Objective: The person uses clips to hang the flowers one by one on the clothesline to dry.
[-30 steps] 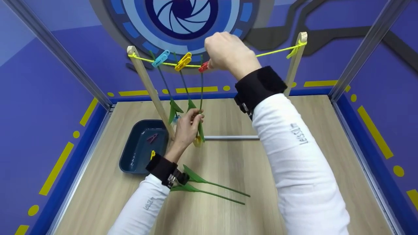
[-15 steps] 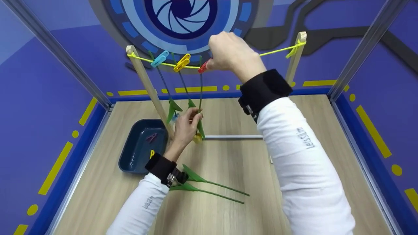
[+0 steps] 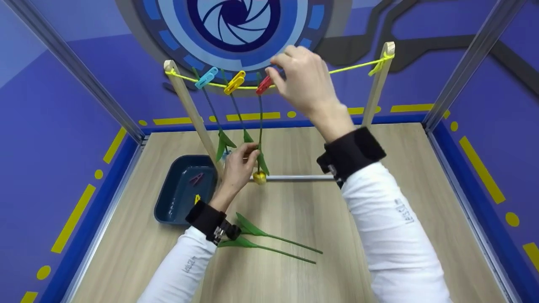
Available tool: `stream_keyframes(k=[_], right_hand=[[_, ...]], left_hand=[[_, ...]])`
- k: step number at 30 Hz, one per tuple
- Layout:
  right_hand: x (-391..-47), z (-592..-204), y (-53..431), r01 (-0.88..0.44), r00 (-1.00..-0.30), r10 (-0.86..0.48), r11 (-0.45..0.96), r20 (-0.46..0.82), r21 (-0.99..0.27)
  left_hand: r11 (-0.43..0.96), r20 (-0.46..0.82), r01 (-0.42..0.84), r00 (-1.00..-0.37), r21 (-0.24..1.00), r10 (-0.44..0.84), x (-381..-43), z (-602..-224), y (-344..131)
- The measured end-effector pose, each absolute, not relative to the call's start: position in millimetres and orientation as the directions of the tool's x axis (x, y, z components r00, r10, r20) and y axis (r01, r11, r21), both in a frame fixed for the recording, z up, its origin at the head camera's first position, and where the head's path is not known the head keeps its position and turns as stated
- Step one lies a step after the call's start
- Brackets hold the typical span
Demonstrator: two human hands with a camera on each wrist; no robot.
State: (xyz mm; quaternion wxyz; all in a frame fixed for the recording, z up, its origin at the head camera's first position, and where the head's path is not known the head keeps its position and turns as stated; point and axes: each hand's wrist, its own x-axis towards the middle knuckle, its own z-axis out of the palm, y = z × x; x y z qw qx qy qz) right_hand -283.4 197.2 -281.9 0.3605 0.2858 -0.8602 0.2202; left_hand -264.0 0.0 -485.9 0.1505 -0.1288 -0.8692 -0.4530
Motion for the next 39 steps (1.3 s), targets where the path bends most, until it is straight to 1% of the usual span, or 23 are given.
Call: stream_keyframes(k=[2,4,6,9,18,27,33,39], right_hand=[[-281,-293,196,-0.698,-0.502,-0.309,0.696,0.808,-0.167],[-278,-306,194,-0.736,-0.453,-0.294,0.657,0.842,-0.166],[-275,-319,192,-0.765,-0.432,-0.274,0.615,0.859,-0.189],[-271,-338,193,-0.780,-0.435,-0.263,0.589,0.861,-0.213],[-265,-397,201,-0.748,-0.510,-0.214,0.589,0.833,-0.307],[-256,-456,208,-0.679,-0.611,-0.148,0.603,0.778,-0.419],[-249,-486,208,-0.653,-0.660,-0.189,0.623,0.727,-0.431],[-240,-506,208,-0.606,-0.731,-0.217,0.642,0.647,-0.469]], left_hand=[[0.562,0.366,0.348,-0.927,0.750,0.085,-263,-489,-2],[0.565,0.358,0.340,-0.930,0.752,0.083,-263,-491,-3],[0.562,0.358,0.341,-0.930,0.754,0.085,-262,-492,-5],[0.560,0.363,0.350,-0.927,0.751,0.093,-261,-493,-9],[0.602,0.392,0.364,-0.915,0.710,0.091,-255,-500,-25],[0.645,0.334,0.342,-0.932,0.684,0.139,-244,-504,-46],[0.669,0.306,0.327,-0.940,0.668,0.153,-241,-512,-67],[0.719,0.351,0.348,-0.924,0.601,0.154,-237,-522,-95]])
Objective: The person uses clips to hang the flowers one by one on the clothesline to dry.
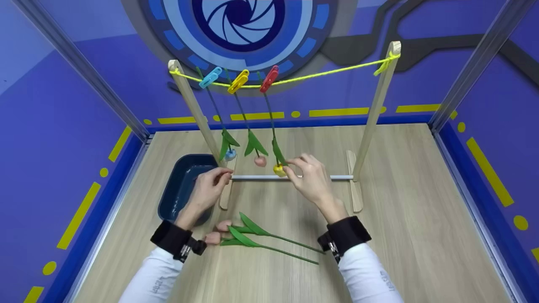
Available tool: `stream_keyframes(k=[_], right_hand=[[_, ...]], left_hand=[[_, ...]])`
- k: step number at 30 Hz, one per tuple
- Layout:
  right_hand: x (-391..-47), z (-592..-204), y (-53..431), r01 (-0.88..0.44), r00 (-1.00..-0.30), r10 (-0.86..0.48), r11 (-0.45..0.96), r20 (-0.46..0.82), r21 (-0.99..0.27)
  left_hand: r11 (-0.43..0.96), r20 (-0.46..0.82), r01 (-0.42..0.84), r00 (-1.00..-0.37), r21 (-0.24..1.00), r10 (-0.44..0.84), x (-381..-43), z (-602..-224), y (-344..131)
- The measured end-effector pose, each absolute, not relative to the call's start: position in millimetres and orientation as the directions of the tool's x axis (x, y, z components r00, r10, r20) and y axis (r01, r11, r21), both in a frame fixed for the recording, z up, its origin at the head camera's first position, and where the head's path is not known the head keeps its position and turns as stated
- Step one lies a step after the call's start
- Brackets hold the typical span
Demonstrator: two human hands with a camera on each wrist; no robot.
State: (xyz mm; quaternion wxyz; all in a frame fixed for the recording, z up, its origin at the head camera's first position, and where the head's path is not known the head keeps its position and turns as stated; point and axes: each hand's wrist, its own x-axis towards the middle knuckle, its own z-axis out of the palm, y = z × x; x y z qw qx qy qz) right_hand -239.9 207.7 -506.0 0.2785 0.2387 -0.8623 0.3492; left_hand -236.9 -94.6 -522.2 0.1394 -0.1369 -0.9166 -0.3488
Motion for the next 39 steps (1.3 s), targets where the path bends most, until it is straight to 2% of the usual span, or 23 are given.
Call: stream_keyframes(k=[5,12,18,29,34,39], right_hand=[[-235,-520,211,-0.582,-0.759,-0.209,0.642,0.616,-0.499],[-230,-534,216,-0.533,-0.806,-0.209,0.661,0.553,-0.528],[-228,-541,220,-0.523,-0.815,-0.219,0.678,0.537,-0.517],[-225,-558,219,-0.567,-0.795,-0.257,0.639,0.550,-0.520],[-223,-562,218,-0.574,-0.791,-0.261,0.629,0.553,-0.524],[-221,-565,219,-0.563,-0.798,-0.258,0.640,0.545,-0.523]], left_hand=[[0.745,0.385,0.352,-0.912,0.567,0.138,-235,-535,-119],[0.784,0.311,0.247,-0.948,0.569,0.072,-238,-553,-150],[0.857,0.251,0.224,-0.961,0.464,0.115,-246,-569,-170],[0.963,-0.061,0.213,-0.972,0.167,0.226,-252,-592,-194],[0.970,-0.187,0.213,-0.954,0.118,0.233,-253,-599,-196],[0.973,-0.224,0.215,-0.948,0.082,0.228,-250,-605,-197]])
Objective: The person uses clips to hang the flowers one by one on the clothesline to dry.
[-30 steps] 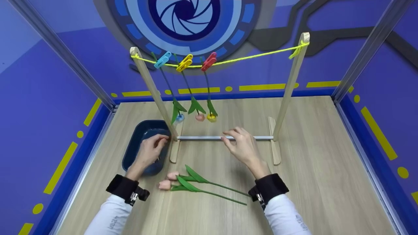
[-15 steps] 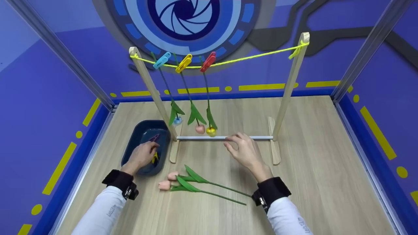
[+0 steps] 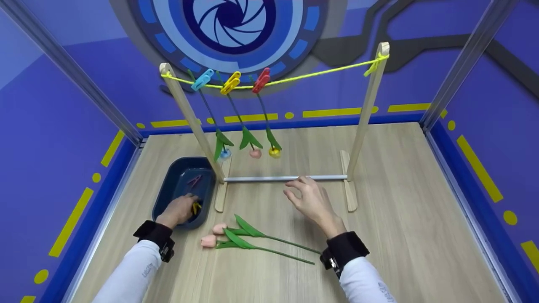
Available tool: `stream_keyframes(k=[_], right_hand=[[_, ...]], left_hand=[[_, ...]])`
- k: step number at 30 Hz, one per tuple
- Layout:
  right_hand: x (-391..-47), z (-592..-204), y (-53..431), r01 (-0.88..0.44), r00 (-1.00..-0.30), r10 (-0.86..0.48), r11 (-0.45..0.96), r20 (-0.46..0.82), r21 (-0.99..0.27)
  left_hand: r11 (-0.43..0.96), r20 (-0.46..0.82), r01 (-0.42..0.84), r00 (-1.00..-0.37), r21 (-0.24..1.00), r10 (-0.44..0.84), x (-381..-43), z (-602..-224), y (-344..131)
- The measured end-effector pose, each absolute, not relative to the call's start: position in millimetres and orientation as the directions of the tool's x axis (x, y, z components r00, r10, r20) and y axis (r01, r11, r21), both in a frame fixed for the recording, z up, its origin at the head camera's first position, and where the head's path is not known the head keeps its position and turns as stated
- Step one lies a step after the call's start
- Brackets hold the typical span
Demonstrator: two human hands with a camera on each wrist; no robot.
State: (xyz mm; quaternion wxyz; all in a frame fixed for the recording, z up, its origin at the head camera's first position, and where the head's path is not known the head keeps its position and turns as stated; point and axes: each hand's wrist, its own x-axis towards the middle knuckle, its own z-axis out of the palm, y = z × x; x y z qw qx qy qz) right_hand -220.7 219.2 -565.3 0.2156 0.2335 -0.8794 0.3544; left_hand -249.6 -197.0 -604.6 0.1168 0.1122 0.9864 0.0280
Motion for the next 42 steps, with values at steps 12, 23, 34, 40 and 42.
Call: stream_keyframes(k=[12,23,34,40,42], right_hand=[[-215,-571,217,-0.507,-0.843,-0.251,0.670,0.477,-0.543],[-210,-576,215,-0.466,-0.874,-0.254,0.678,0.413,-0.569],[-208,-573,212,-0.450,-0.888,-0.263,0.657,0.376,-0.605],[-210,-567,209,-0.460,-0.882,-0.249,0.642,0.401,-0.613],[-211,-564,209,-0.474,-0.872,-0.247,0.644,0.423,-0.601]], left_hand=[[0.985,-0.226,0.127,-0.962,0.120,0.151,-247,-608,-205],[0.988,-0.197,0.146,-0.969,0.043,0.151,-246,-608,-209],[0.961,-0.146,0.000,-0.988,0.278,0.042,-246,-611,-215],[0.931,-0.027,0.045,-0.998,0.363,0.059,-248,-595,-205],[0.932,0.019,0.081,-0.997,0.353,0.079,-248,-587,-199]])
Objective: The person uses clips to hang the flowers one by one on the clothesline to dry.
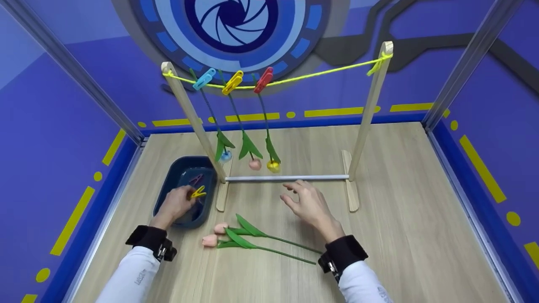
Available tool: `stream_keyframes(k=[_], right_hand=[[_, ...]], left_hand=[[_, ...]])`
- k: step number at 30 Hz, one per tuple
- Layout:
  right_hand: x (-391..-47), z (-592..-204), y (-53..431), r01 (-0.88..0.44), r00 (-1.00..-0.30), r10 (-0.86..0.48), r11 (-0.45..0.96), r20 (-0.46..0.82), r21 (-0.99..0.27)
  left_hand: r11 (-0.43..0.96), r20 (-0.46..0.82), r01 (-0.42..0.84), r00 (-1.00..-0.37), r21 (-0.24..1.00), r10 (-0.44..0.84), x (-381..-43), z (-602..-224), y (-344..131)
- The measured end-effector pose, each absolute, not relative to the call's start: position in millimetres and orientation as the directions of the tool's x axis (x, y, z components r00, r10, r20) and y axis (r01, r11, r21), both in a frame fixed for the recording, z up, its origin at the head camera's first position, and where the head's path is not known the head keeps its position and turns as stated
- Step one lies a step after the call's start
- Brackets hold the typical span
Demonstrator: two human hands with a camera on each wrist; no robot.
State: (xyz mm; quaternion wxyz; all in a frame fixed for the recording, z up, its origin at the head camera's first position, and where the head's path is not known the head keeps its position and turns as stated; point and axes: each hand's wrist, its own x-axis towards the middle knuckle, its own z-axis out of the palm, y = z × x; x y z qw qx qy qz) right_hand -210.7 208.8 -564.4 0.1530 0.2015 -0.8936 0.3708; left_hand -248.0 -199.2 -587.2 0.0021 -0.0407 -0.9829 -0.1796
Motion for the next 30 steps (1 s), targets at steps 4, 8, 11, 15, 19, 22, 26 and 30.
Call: stream_keyframes(k=[4,8,11,15,19,22,26,30], right_hand=[[-211,-559,207,-0.514,-0.841,-0.252,0.650,0.479,-0.560],[-211,-554,204,-0.541,-0.819,-0.262,0.646,0.510,-0.539],[-211,-550,202,-0.551,-0.815,-0.271,0.639,0.513,-0.537],[-211,-545,199,-0.574,-0.799,-0.293,0.631,0.524,-0.522],[-212,-540,195,-0.621,-0.765,-0.349,0.624,0.541,-0.475],[-213,-535,192,-0.659,-0.733,-0.405,0.623,0.547,-0.421],[-214,-530,187,-0.693,-0.700,-0.478,0.633,0.531,-0.344],[-215,-528,182,-0.700,-0.692,-0.533,0.660,0.487,-0.273]], left_hand=[[0.925,0.089,0.143,-0.989,0.352,0.119,-246,-571,-185],[0.905,0.167,0.226,-0.970,0.360,0.176,-242,-559,-168],[0.883,0.229,0.304,-0.945,0.357,0.233,-239,-553,-156],[0.855,0.272,0.372,-0.919,0.363,0.285,-234,-546,-139],[0.825,0.269,0.413,-0.906,0.386,0.327,-230,-541,-120],[0.804,0.266,0.448,-0.891,0.391,0.367,-226,-540,-107],[0.799,0.268,0.480,-0.875,0.361,0.404,-222,-541,-93],[0.788,0.257,0.506,-0.861,0.351,0.438,-221,-540,-79]])
